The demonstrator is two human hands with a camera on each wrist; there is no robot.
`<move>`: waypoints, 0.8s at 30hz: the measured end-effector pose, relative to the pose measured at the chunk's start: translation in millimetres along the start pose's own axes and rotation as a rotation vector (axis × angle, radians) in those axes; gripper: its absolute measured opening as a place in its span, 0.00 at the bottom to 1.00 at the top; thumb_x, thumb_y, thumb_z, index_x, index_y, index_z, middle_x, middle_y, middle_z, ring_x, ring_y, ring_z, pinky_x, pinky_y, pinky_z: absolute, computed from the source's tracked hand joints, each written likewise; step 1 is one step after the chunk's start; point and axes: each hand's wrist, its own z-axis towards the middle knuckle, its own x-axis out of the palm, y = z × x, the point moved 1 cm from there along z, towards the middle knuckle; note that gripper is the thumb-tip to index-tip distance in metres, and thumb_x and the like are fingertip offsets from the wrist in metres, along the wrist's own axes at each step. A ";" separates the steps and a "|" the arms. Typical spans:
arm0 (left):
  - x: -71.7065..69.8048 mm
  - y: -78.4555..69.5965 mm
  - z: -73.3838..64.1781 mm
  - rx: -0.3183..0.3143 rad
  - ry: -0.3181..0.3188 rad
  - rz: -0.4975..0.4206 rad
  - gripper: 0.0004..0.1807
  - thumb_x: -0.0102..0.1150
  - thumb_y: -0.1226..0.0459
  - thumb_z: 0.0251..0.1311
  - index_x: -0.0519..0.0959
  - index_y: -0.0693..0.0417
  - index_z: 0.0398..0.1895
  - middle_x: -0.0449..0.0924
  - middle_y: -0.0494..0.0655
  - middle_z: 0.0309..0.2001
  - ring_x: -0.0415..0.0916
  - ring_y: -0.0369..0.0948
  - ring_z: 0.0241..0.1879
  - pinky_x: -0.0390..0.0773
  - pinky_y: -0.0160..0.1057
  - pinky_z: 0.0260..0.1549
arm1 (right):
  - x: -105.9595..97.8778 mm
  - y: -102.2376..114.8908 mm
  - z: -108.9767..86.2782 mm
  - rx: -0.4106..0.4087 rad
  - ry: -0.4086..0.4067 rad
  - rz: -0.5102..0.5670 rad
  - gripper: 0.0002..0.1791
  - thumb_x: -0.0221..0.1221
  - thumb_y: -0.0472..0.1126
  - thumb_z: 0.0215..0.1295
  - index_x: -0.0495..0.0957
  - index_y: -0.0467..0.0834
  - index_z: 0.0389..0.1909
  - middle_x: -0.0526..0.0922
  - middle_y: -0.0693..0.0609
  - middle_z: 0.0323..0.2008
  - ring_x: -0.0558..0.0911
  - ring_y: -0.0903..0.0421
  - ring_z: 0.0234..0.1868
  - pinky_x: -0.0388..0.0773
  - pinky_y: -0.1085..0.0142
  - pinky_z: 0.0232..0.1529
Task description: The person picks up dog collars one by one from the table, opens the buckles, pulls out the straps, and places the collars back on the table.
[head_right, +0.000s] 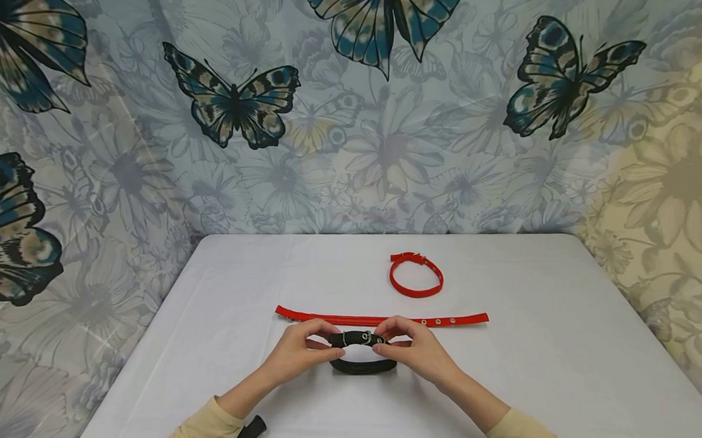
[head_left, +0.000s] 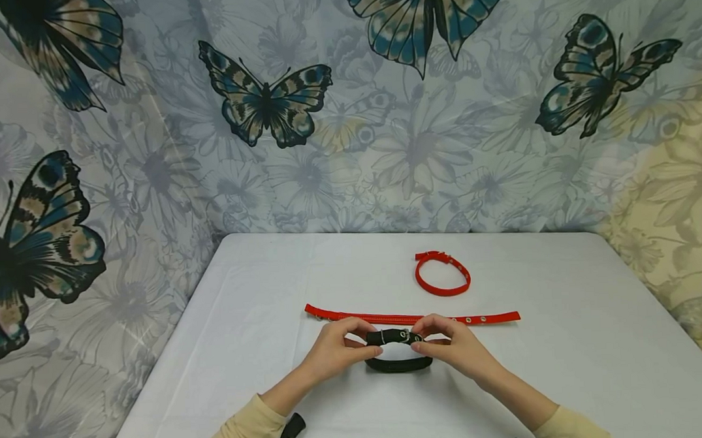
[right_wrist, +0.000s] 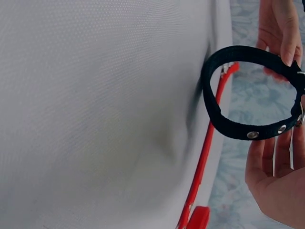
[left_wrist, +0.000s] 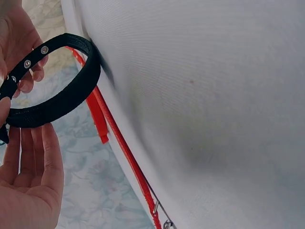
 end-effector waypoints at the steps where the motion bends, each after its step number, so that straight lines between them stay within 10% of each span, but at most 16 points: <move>1: 0.2 0.0 0.1 -0.001 0.000 0.000 0.14 0.73 0.63 0.52 0.83 0.52 0.42 0.83 0.40 0.37 0.80 0.35 0.40 0.82 0.34 0.38 | 0.2 -0.2 0.0 -0.001 0.001 0.000 0.17 0.68 0.46 0.60 0.78 0.43 0.46 0.80 0.48 0.43 0.77 0.49 0.50 0.79 0.65 0.47; 24: 6.1 -8.2 8.6 0.044 0.002 0.082 0.13 0.71 0.63 0.55 0.82 0.47 0.44 0.83 0.39 0.40 0.78 0.36 0.42 0.82 0.37 0.41 | 0.4 -0.6 -1.5 -0.016 0.010 0.016 0.17 0.68 0.45 0.60 0.78 0.42 0.46 0.80 0.47 0.44 0.78 0.47 0.49 0.79 0.65 0.47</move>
